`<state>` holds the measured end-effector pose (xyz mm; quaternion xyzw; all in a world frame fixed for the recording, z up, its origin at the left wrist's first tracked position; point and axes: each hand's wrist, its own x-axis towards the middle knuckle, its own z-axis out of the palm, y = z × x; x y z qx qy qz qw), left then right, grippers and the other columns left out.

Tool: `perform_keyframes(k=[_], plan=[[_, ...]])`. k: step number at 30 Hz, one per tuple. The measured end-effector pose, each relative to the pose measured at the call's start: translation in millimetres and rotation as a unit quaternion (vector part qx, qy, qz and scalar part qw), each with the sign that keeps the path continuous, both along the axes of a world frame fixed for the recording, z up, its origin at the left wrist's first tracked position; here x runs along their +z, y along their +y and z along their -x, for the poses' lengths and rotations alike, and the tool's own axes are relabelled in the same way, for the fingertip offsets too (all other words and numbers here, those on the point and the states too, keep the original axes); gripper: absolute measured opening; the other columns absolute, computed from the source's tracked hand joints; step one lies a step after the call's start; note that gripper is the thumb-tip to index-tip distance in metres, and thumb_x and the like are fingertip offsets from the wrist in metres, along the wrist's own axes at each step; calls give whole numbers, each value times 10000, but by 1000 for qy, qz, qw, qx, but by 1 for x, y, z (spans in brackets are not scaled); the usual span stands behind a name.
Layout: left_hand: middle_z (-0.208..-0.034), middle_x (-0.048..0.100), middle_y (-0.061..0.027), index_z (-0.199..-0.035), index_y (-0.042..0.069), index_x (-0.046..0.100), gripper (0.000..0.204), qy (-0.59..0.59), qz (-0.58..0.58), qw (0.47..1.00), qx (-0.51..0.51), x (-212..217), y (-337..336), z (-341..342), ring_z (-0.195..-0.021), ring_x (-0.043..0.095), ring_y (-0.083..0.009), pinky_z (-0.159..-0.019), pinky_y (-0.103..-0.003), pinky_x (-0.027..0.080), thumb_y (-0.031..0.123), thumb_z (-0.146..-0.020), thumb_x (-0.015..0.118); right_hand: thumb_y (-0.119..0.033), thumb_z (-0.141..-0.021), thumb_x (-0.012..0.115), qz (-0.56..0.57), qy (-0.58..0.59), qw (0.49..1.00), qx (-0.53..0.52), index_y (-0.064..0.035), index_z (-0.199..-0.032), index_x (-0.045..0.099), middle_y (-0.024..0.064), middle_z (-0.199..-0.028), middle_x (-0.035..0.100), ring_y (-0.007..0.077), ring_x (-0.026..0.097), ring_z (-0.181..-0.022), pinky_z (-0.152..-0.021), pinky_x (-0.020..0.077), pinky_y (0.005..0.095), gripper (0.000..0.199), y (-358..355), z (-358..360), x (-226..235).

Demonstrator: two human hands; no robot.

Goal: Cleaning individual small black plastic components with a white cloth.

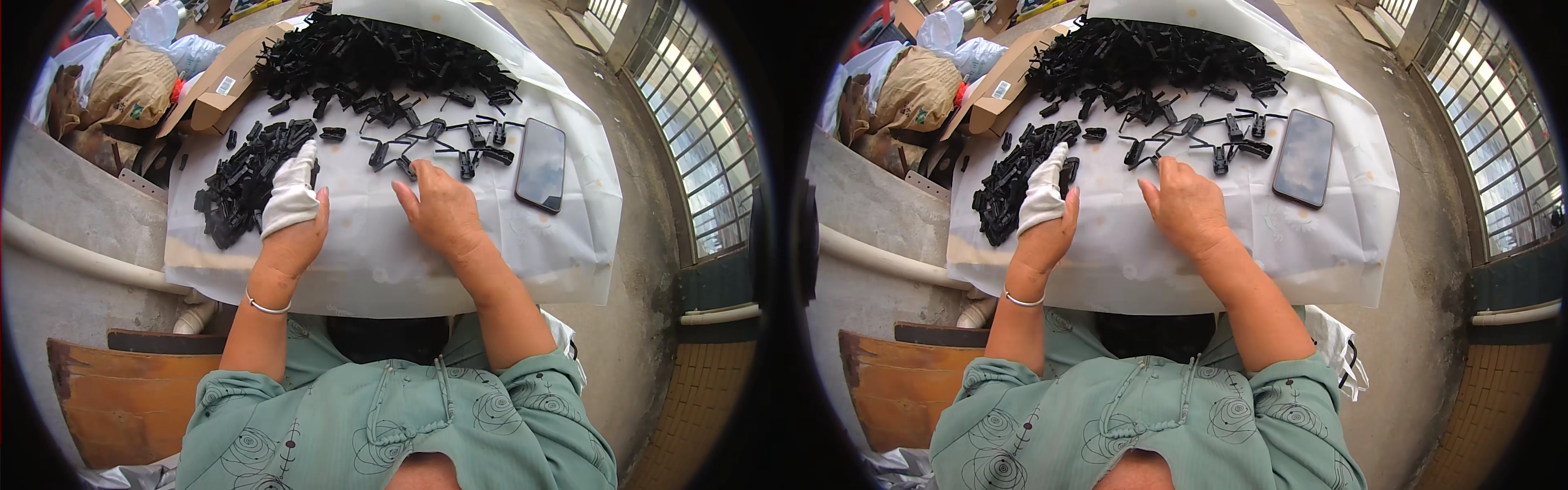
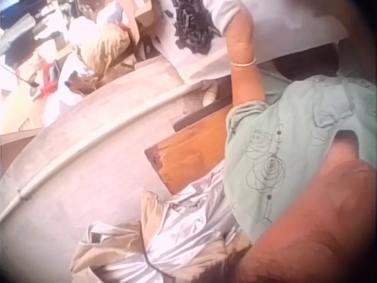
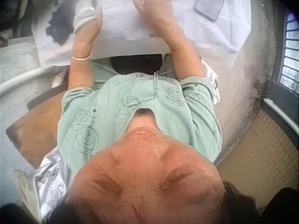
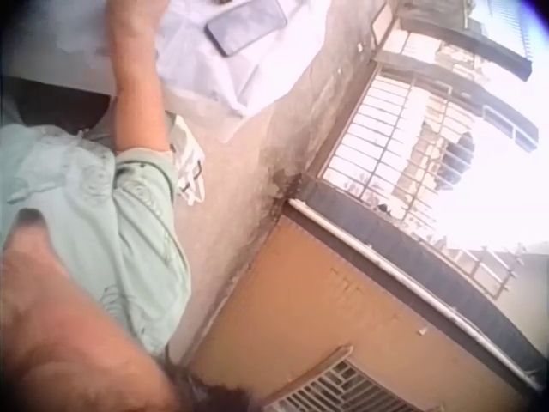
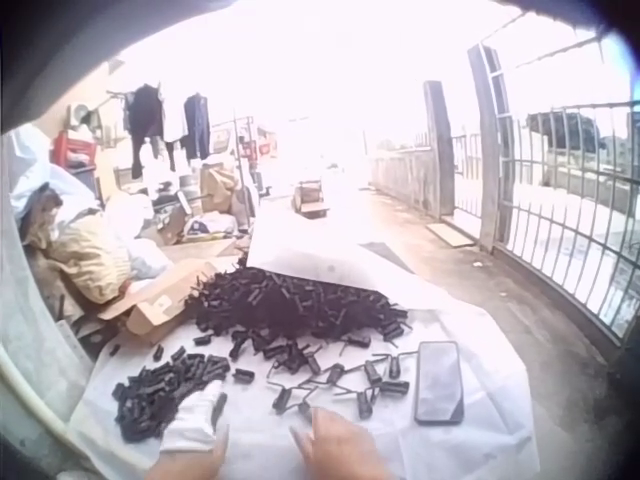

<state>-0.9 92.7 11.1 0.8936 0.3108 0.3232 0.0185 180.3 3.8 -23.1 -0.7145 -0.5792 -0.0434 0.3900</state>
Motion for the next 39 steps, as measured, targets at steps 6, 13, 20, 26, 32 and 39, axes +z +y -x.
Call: perform_keyframes(k=[6, 13, 20, 26, 32, 39], plan=[[-1217, 496, -199, -1230, 14, 493, 477, -37, 16, 999, -9, -6, -12, 7, -1118, 491, -344, -895, -375, 437, 54, -770, 613, -224, -787, 618, 176, -31, 984, -26, -34, -925, 521, 145, -798, 617, 311, 621, -725, -640, 501, 386, 254, 10, -8, 2], [-1092, 587, -182, -1159, -1, 521, 359, -28, 307, 924, -226, 1, -36, -21, -997, 578, -318, -855, -344, 464, -4, -801, 551, -116, -741, 615, 88, 128, 958, 239, -17, -939, 537, 104, -634, 503, 264, 472, -536, -532, 400, 358, 235, -26, -6, 10], [-1001, 590, -95, -1127, -17, 496, 293, -66, 457, 868, -179, -10, -36, -21, -903, 566, -145, -788, -270, 467, 18, -843, 558, -67, -709, 648, 64, 225, 949, 213, -36, -1005, 539, 37, -579, 422, 152, 404, -523, -501, 359, 289, 317, -33, -3, 21], [-900, 575, -29, -1107, 9, 509, 222, -279, 540, 766, -211, -23, -45, -31, -683, 527, -70, -573, -208, 463, 105, -908, 490, -35, -707, 689, -133, 59, 953, 266, -29, -894, 576, 23, -598, 474, 123, 422, -499, -469, 355, 253, 218, -35, 18, 13], [-918, 583, -52, -1106, -7, 500, 233, -257, 596, 730, -214, -17, -52, -27, -640, 529, -60, -519, -192, 459, 33, -877, 522, -100, -798, 672, -59, 272, 953, 115, -17, -750, 531, 29, -601, 480, 74, 401, -520, -472, 350, 230, 170, -31, 12, 12], [-901, 581, -42, -1093, -12, 520, 252, -228, 564, 780, -143, -9, -54, -30, -657, 541, -73, -571, -205, 464, 11, -843, 537, -167, -896, 530, 28, 293, 927, 232, 8, -751, 522, 76, -605, 475, 137, 410, -547, -512, 367, 279, 228, -34, 2, 15]])
